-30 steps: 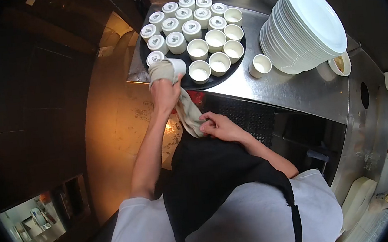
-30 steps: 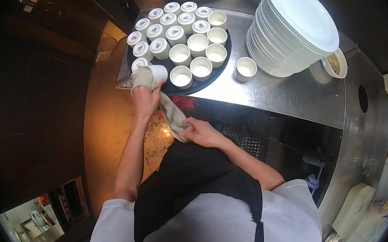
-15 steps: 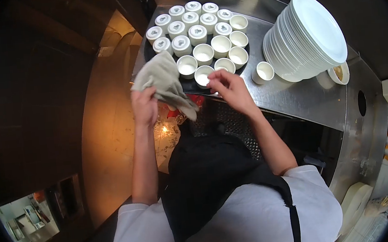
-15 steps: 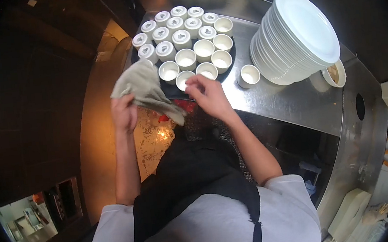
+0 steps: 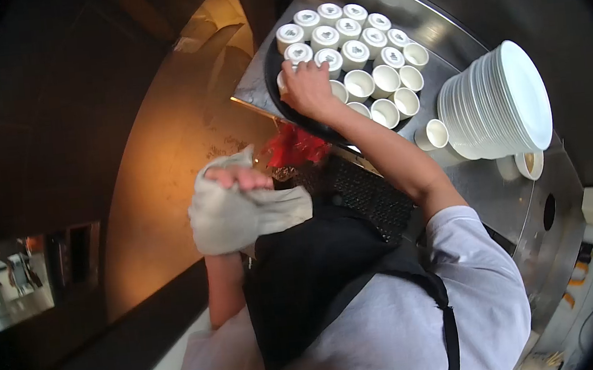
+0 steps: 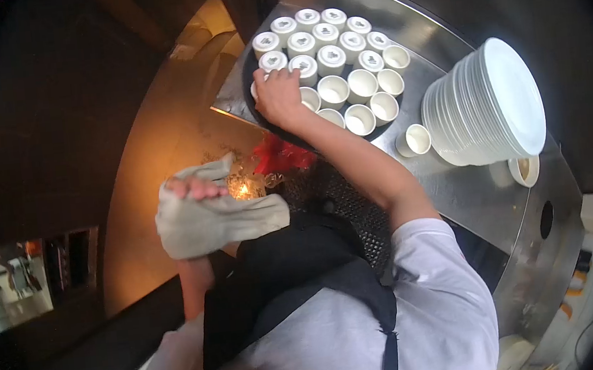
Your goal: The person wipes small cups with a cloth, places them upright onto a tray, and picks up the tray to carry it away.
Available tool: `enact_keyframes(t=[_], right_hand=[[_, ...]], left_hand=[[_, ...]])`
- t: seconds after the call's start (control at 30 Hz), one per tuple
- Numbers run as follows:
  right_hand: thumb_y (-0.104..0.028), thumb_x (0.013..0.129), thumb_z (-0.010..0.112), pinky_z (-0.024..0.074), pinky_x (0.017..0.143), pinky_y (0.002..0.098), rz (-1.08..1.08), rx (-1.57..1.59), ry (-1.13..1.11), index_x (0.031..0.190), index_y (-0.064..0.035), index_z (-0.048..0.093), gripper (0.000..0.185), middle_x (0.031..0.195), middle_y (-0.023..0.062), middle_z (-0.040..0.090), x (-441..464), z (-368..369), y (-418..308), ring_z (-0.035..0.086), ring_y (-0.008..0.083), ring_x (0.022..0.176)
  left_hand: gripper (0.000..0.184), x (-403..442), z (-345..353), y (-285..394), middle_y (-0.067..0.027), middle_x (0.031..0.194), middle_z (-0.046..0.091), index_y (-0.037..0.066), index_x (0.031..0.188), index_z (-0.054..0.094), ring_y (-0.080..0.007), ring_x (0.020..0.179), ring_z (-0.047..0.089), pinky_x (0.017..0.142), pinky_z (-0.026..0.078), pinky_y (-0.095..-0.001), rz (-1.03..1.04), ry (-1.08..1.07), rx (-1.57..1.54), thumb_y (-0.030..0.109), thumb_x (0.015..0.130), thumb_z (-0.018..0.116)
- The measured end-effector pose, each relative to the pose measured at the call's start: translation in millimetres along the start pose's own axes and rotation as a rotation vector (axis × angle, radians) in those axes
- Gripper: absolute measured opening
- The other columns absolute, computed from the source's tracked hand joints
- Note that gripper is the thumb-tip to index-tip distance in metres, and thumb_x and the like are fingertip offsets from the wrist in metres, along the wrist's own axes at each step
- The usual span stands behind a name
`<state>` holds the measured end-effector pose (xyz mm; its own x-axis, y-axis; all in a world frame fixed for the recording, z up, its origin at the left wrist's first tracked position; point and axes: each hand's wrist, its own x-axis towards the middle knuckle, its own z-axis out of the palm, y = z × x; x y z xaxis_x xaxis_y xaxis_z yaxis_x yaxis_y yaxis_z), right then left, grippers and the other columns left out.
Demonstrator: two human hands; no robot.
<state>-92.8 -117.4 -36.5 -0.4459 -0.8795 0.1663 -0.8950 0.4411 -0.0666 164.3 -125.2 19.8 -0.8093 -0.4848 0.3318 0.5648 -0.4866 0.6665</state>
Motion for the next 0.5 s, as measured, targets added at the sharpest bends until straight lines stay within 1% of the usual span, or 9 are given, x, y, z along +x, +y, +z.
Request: enact_keyframes(t=[0.07, 0.1, 0.17, 0.23, 0.27, 0.37, 0.4, 0.43, 0.5], right_hand=[[-0.034, 0.075, 0.075, 0.0413, 0.089, 0.0565, 0.007, 0.033, -0.004, 0.117, -0.0088, 0.052, 0.055, 0.102, 0.0169, 0.066, -1, -1, 1, 0.064, 0.0330, 0.098], [-0.032, 0.074, 0.074, 0.0412, 0.089, 0.0583, 0.019, 0.068, -0.016, 0.117, -0.0072, 0.052, 0.054, 0.101, 0.0182, 0.066, -1, -5, 3, 0.064, 0.0340, 0.098], [-0.030, 0.075, 0.073, 0.0437, 0.087, 0.0578, 0.028, 0.112, 0.023, 0.117, -0.0041, 0.051, 0.054, 0.100, 0.0213, 0.064, -5, -17, 8, 0.064, 0.0374, 0.096], [-0.031, 0.074, 0.073, 0.0463, 0.085, 0.0546, 0.075, 0.242, 0.057, 0.118, -0.0016, 0.050, 0.058, 0.100, 0.0239, 0.064, -11, -37, 13, 0.064, 0.0389, 0.095], [-0.031, 0.073, 0.074, 0.0475, 0.084, 0.0530, 0.096, 0.302, 0.080, 0.119, -0.0003, 0.049, 0.060, 0.100, 0.0253, 0.063, -12, -48, 18, 0.064, 0.0397, 0.094], [-0.035, 0.074, 0.075, 0.0498, 0.083, 0.0468, 0.198, 0.709, 0.267, 0.120, 0.0023, 0.048, 0.066, 0.100, 0.0279, 0.063, -27, -72, 28, 0.064, 0.0403, 0.093], [-0.037, 0.074, 0.075, 0.0513, 0.081, 0.0408, 0.277, 0.879, 0.239, 0.123, 0.0031, 0.046, 0.071, 0.098, 0.0249, 0.063, -31, -71, 36, 0.065, 0.0352, 0.092], [-0.033, 0.078, 0.071, 0.0538, 0.078, 0.0402, 0.380, 1.245, 0.140, 0.125, 0.0019, 0.044, 0.065, 0.101, 0.0210, 0.062, -34, -61, 44, 0.065, 0.0297, 0.095], [-0.031, 0.082, 0.065, 0.0562, 0.077, 0.0411, 0.536, 1.827, 0.136, 0.129, 0.0016, 0.042, 0.061, 0.107, 0.0176, 0.060, -50, -78, 41, 0.063, 0.0256, 0.099]], left_hand=[[0.022, 6, 19, 12, -0.0099, 0.090, 0.055, 0.004, 0.109, 0.057, -0.0221, 0.090, 0.058, 0.084, 0.049, -0.0382, -0.034, 0.163, 0.425, 0.017, 0.091, 0.057], [0.023, 9, 29, 22, -0.0098, 0.091, 0.056, 0.004, 0.109, 0.057, -0.0215, 0.090, 0.058, 0.084, 0.048, -0.0362, -0.005, 0.135, 0.704, 0.014, 0.089, 0.060], [0.026, 19, 35, 32, -0.0096, 0.094, 0.057, 0.004, 0.109, 0.057, -0.0203, 0.091, 0.059, 0.084, 0.048, -0.0323, 0.040, 0.060, 1.259, 0.007, 0.084, 0.064], [0.031, 15, 13, 20, -0.0093, 0.103, 0.060, 0.003, 0.113, 0.061, -0.0183, 0.094, 0.059, 0.082, 0.048, -0.0302, 0.046, 0.154, 1.114, 0.008, 0.083, 0.067], [0.029, 12, 8, 11, -0.0091, 0.105, 0.060, 0.003, 0.112, 0.062, -0.0166, 0.096, 0.058, 0.083, 0.048, -0.0299, -0.059, 0.297, 0.865, 0.011, 0.084, 0.065], [0.044, -33, -89, -35, -0.0107, 0.111, 0.064, 0.005, 0.120, 0.060, -0.0201, 0.097, 0.062, 0.083, 0.051, -0.0308, -0.698, 0.335, 0.993, 0.026, 0.084, 0.071], [0.042, -51, -117, -47, -0.0098, 0.108, 0.065, 0.005, 0.121, 0.060, -0.0198, 0.094, 0.062, 0.081, 0.051, -0.0310, -0.908, 0.294, 1.106, 0.026, 0.085, 0.069], [0.041, -75, -140, -58, -0.0090, 0.104, 0.065, 0.006, 0.121, 0.060, -0.0195, 0.091, 0.062, 0.079, 0.051, -0.0312, -1.116, 0.247, 1.260, 0.027, 0.087, 0.068], [0.039, -126, -168, -67, -0.0073, 0.098, 0.066, 0.006, 0.123, 0.060, -0.0189, 0.085, 0.063, 0.076, 0.051, -0.0316, -1.453, 0.206, 1.475, 0.028, 0.090, 0.065]])
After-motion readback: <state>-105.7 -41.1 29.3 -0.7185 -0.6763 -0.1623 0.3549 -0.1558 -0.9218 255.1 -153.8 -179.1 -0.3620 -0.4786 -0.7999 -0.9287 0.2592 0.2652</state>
